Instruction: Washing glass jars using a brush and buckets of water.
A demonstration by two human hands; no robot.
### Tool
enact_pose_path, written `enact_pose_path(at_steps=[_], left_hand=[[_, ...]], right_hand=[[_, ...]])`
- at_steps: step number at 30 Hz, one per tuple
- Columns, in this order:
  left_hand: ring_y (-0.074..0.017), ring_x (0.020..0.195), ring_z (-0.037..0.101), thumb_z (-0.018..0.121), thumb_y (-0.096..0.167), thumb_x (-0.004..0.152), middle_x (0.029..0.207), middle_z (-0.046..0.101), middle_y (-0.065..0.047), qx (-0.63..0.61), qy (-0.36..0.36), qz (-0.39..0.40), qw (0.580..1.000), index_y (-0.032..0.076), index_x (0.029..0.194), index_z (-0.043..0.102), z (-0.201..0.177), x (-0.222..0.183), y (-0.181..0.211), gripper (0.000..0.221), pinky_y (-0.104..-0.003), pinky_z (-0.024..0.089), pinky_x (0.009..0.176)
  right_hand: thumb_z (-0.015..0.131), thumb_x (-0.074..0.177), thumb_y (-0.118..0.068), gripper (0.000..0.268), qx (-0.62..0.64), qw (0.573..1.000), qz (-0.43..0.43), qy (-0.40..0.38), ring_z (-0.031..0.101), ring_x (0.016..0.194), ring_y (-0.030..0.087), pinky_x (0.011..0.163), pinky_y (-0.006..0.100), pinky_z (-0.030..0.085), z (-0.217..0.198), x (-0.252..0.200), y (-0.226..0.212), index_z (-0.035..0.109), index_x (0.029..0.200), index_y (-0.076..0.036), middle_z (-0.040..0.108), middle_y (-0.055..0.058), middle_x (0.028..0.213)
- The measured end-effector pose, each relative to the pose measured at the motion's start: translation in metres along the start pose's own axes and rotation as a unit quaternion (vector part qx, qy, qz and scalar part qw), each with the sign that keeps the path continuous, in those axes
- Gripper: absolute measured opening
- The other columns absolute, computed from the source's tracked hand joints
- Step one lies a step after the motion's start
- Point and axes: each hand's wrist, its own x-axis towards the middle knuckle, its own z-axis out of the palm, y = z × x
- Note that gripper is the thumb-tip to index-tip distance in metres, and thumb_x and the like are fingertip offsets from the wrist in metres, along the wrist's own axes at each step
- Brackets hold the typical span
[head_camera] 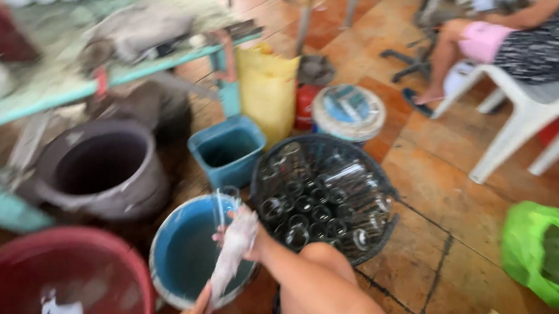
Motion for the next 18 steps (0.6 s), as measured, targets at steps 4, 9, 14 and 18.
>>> enact_pose_path(at_steps=[4, 9, 14, 18], left_hand=[[-0.0162, 0.130, 0.065, 0.058, 0.030, 0.097, 0.137, 0.072, 0.005, -0.011, 0.026, -0.077, 0.997, 0.032, 0.143, 0.062, -0.042, 0.029, 0.138, 0.046, -0.028, 0.051, 0.094], [-0.0194, 0.124, 0.069, 0.059, 0.030, 0.097, 0.136, 0.072, 0.001, -0.005, 0.032, -0.077, 0.997, 0.040, 0.147, 0.056, -0.036, 0.024, 0.123, 0.051, -0.030, 0.052, 0.094], [-0.0276, 0.101, 0.074, 0.061, 0.030, 0.097, 0.112, 0.076, 0.000, 0.060, -0.032, -0.063, 0.996, 0.051, 0.147, 0.051, -0.032, -0.014, 0.119, 0.055, -0.040, 0.055, 0.079], [-0.0261, 0.112, 0.071, 0.059, 0.027, 0.097, 0.130, 0.070, 0.002, 0.063, -0.015, -0.019, 0.998, 0.044, 0.147, 0.052, -0.040, -0.001, 0.118, 0.053, -0.038, 0.055, 0.085]], right_hand=[[0.063, 0.088, -0.052, 0.042, -0.040, 0.992, 0.088, -0.083, 0.071, 0.072, 0.032, 0.081, 0.055, 0.057, -0.013, -0.006, 0.012, 0.071, 0.097, -0.012, 0.073, 0.011, 0.079], [0.061, 0.089, -0.064, 0.066, -0.051, 0.980, 0.109, -0.157, 0.070, 0.091, 0.037, 0.069, 0.048, 0.056, -0.007, -0.012, 0.003, 0.063, 0.128, -0.011, 0.072, 0.020, 0.105], [0.044, 0.100, -0.068, 0.044, -0.002, 0.997, 0.027, -0.072, 0.068, 0.072, 0.041, 0.068, 0.051, 0.053, 0.007, -0.014, -0.012, 0.052, 0.120, -0.029, 0.070, 0.028, 0.087], [0.064, 0.083, -0.064, 0.068, -0.064, 0.997, 0.019, -0.050, 0.067, 0.098, 0.038, 0.084, 0.055, 0.052, 0.005, -0.018, -0.011, 0.056, 0.133, -0.020, 0.070, 0.016, 0.102]])
